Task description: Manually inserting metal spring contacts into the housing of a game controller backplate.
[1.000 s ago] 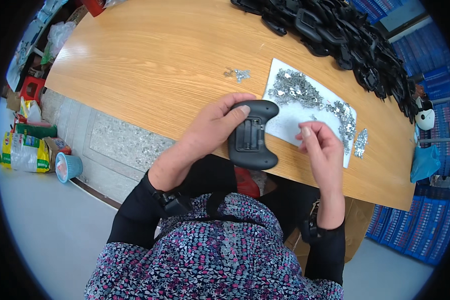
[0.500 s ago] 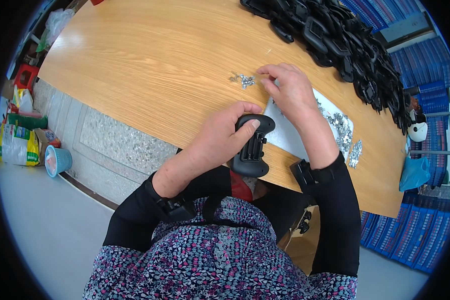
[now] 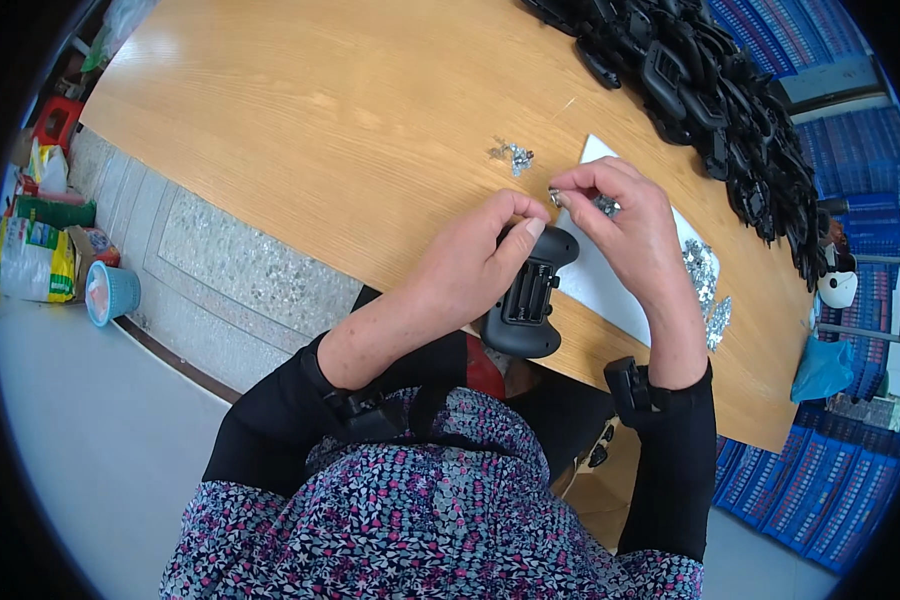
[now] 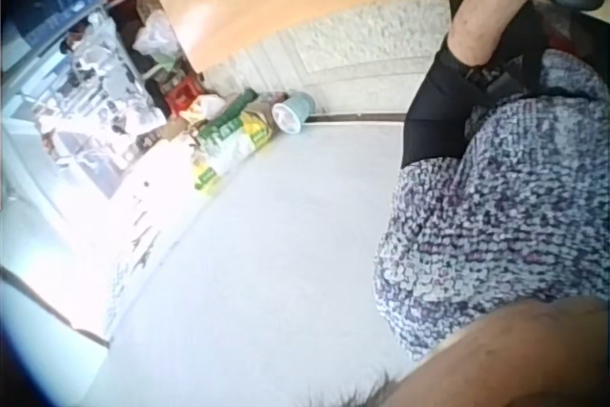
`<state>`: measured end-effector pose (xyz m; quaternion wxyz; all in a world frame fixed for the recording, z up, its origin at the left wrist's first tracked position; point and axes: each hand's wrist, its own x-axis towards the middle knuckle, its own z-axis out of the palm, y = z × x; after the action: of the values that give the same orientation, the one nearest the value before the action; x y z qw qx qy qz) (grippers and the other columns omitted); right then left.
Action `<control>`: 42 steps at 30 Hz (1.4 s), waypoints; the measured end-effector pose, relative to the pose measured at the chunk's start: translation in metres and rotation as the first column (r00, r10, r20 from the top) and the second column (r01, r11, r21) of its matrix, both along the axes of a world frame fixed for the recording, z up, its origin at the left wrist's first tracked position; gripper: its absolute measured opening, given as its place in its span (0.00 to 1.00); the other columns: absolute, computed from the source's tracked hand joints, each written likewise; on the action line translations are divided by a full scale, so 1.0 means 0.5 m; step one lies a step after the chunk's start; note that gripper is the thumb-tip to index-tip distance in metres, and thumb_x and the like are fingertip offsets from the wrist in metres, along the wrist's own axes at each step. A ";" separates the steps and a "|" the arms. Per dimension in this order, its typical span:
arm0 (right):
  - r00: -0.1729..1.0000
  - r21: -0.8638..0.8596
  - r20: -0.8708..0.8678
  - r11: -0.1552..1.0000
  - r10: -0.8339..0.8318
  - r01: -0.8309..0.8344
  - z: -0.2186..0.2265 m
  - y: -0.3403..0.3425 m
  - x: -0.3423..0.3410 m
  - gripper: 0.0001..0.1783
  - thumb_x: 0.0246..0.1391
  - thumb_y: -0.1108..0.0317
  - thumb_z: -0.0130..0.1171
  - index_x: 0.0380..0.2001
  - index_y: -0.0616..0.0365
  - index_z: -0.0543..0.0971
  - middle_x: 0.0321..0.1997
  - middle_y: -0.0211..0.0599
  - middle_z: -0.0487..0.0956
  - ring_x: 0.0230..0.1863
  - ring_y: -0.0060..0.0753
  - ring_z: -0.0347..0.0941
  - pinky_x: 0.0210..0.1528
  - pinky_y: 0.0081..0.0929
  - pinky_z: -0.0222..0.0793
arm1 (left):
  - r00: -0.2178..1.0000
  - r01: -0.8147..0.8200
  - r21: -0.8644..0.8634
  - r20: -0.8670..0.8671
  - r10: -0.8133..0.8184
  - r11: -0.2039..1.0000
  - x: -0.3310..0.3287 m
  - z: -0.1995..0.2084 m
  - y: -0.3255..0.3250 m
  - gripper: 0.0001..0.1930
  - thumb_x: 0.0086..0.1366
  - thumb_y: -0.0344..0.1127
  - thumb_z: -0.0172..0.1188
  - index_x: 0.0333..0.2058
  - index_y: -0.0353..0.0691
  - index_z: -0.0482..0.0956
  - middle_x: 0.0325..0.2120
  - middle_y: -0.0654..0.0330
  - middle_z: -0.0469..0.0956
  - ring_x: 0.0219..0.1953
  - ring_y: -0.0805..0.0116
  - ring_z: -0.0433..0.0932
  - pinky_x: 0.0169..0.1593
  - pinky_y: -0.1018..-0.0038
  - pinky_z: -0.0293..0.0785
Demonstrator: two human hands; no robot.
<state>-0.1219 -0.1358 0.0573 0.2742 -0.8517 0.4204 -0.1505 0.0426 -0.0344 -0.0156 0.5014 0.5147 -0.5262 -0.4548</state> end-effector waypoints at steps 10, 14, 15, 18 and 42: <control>0.994 0.112 0.058 0.990 -0.098 0.091 -0.001 0.064 -0.018 0.09 0.56 0.68 0.62 0.38 0.60 0.82 0.36 0.42 0.81 0.39 0.38 0.79 0.44 0.32 0.74 | 0.997 0.020 0.095 -0.077 -0.013 0.995 -0.009 0.001 -0.002 0.12 0.76 0.39 0.52 0.45 0.36 0.77 0.33 0.65 0.79 0.37 0.82 0.75 0.42 0.79 0.74; 0.969 0.308 0.165 0.943 -0.185 0.127 -0.006 0.076 -0.035 0.08 0.59 0.69 0.59 0.38 0.61 0.81 0.38 0.42 0.81 0.38 0.34 0.79 0.44 0.29 0.73 | 1.000 0.020 0.082 -0.001 -0.020 0.996 -0.003 0.004 -0.004 0.13 0.76 0.38 0.51 0.48 0.36 0.78 0.35 0.62 0.81 0.39 0.77 0.77 0.45 0.76 0.75; 0.956 0.358 0.210 0.926 -0.207 0.122 -0.009 0.080 -0.039 0.08 0.59 0.69 0.59 0.38 0.62 0.81 0.38 0.42 0.81 0.37 0.33 0.79 0.44 0.29 0.73 | 1.000 0.005 0.061 0.020 -0.007 0.998 -0.002 -0.008 -0.005 0.13 0.75 0.38 0.51 0.49 0.36 0.78 0.36 0.61 0.81 0.40 0.75 0.78 0.45 0.75 0.75; 0.916 0.404 0.331 0.911 -0.226 0.079 -0.030 0.109 -0.052 0.08 0.59 0.70 0.58 0.38 0.63 0.80 0.39 0.42 0.81 0.39 0.38 0.79 0.46 0.31 0.73 | 0.994 0.001 0.044 0.110 -0.006 0.999 0.000 -0.009 -0.005 0.14 0.75 0.37 0.50 0.50 0.36 0.78 0.38 0.57 0.82 0.42 0.70 0.79 0.48 0.72 0.75; 0.976 -0.512 0.056 0.845 0.209 -0.151 -0.076 0.141 -0.035 0.12 0.41 0.77 0.66 0.34 0.56 0.83 0.33 0.35 0.79 0.36 0.43 0.74 0.38 0.37 0.69 | 0.968 0.252 0.221 -0.051 -0.247 0.942 0.029 0.011 -0.017 0.21 0.66 0.27 0.50 0.59 0.36 0.70 0.44 0.58 0.79 0.46 0.75 0.76 0.49 0.77 0.73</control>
<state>-0.1394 -0.0655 0.0195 0.0773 -0.9198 0.2688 -0.2753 0.0574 -0.0430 -0.0098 0.3840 0.4924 -0.5262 -0.5772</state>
